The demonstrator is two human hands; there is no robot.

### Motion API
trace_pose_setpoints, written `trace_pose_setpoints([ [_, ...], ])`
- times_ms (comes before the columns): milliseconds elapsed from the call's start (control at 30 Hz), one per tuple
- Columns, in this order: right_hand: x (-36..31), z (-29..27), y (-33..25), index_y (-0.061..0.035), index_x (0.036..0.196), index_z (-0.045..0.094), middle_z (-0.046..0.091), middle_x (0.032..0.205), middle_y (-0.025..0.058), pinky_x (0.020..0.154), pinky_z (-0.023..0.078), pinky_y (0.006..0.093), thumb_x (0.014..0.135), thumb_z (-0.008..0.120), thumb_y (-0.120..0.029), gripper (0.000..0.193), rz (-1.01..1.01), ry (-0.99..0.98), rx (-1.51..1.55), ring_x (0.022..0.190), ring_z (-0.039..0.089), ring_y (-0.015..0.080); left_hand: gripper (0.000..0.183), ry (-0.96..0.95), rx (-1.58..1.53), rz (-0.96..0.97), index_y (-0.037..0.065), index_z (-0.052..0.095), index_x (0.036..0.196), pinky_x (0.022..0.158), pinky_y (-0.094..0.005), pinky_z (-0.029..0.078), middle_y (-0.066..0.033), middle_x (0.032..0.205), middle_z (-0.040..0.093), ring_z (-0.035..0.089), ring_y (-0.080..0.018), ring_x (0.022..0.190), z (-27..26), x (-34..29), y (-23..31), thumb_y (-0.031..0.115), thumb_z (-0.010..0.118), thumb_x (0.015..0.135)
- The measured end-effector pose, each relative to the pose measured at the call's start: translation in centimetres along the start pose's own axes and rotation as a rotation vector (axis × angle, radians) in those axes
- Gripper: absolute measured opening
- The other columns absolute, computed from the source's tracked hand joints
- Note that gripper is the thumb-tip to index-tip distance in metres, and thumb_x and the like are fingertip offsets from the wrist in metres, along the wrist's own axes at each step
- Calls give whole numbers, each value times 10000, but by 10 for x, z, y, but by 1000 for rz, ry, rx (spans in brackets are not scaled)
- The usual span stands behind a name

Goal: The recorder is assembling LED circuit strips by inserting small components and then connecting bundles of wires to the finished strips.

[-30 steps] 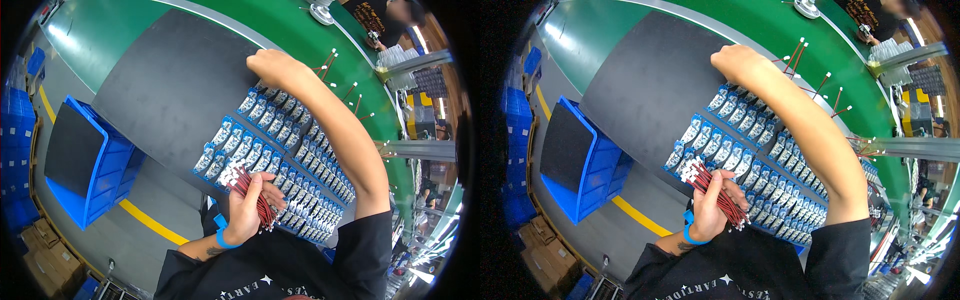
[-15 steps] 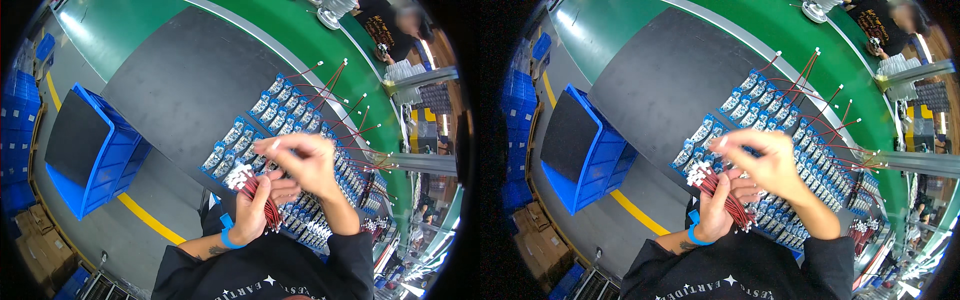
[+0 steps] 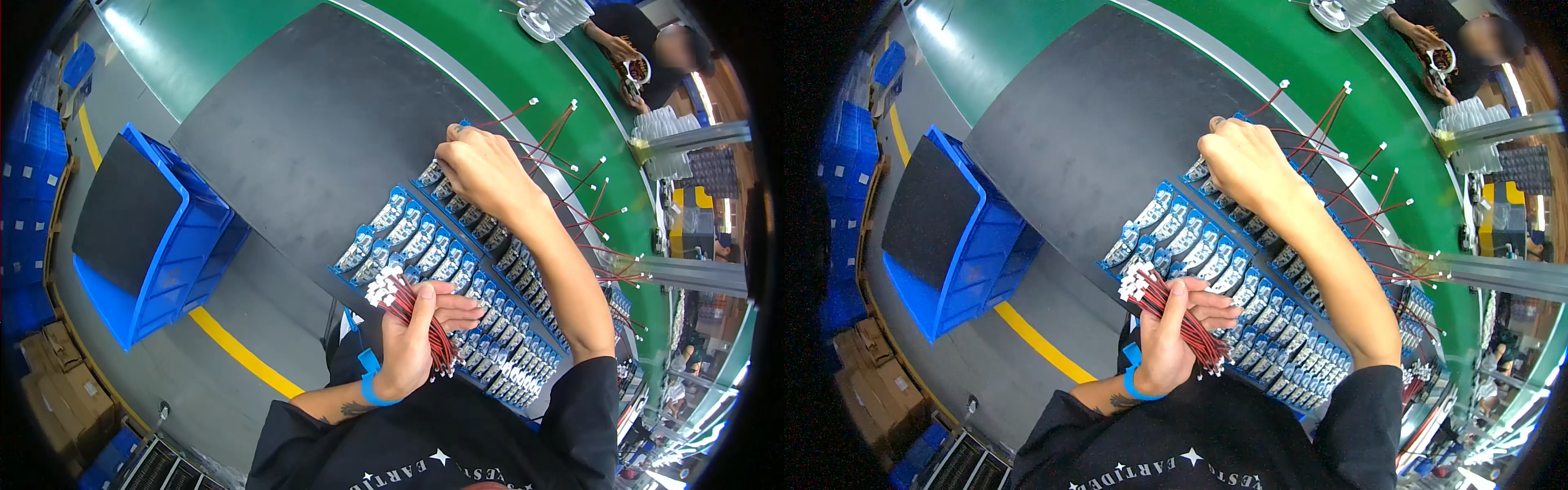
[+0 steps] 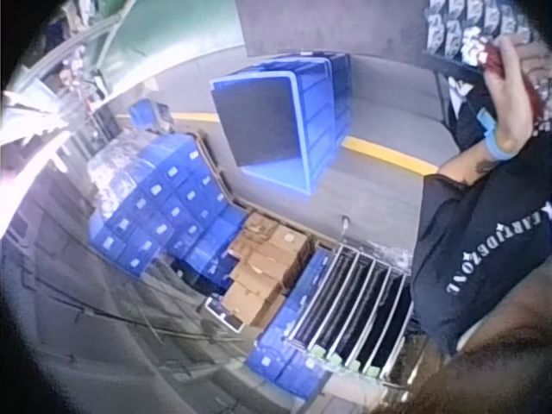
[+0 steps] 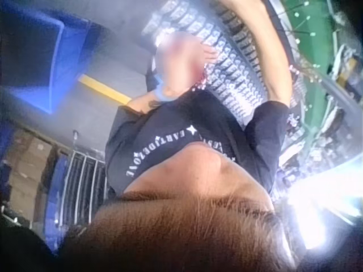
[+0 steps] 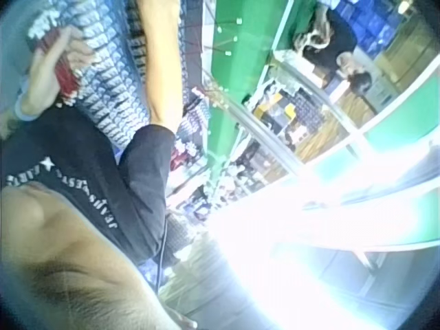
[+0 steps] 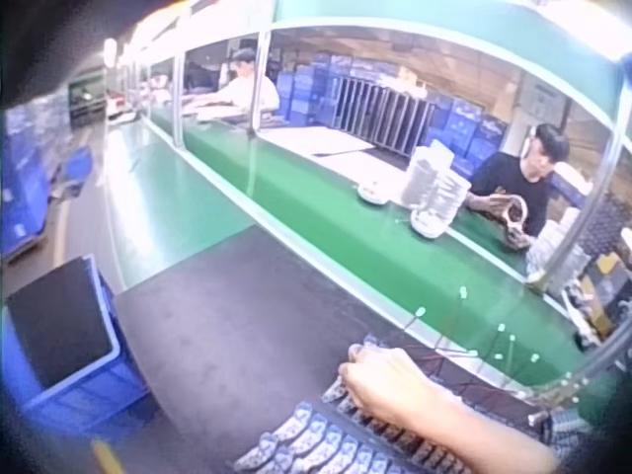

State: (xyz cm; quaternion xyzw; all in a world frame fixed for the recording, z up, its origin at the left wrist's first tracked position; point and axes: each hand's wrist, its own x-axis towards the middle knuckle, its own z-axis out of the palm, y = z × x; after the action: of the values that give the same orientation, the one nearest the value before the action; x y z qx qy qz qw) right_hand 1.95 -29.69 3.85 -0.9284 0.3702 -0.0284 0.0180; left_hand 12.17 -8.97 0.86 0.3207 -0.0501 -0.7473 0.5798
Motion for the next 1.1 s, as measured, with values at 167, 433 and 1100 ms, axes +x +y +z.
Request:
trace_pose_setpoints([
  [167,3,-5,-2,19,645,612,616,783,188,586,513,396,656,599,-15,37,-110,24,-55,763,637,333,293,-11,-13,3,-12,456,1107,737,-423,577,-213,897,637,676,-327,812,-3,1,0,245,335,1034],
  [433,13,-12,-8,-17,641,645,644,774,145,589,531,371,679,627,-57,58,-179,-67,-203,787,650,279,294,-17,-27,-11,-9,471,1113,688,-400,569,-189,867,643,679,-302,740,-4,1,-1,245,349,1031],
  [1100,19,-12,-11,-38,666,658,644,878,72,623,534,332,677,616,-57,47,-231,-176,-338,855,613,215,285,15,-21,-27,-14,518,1053,612,-353,552,-168,790,651,660,-263,648,-3,4,0,232,376,1025],
])
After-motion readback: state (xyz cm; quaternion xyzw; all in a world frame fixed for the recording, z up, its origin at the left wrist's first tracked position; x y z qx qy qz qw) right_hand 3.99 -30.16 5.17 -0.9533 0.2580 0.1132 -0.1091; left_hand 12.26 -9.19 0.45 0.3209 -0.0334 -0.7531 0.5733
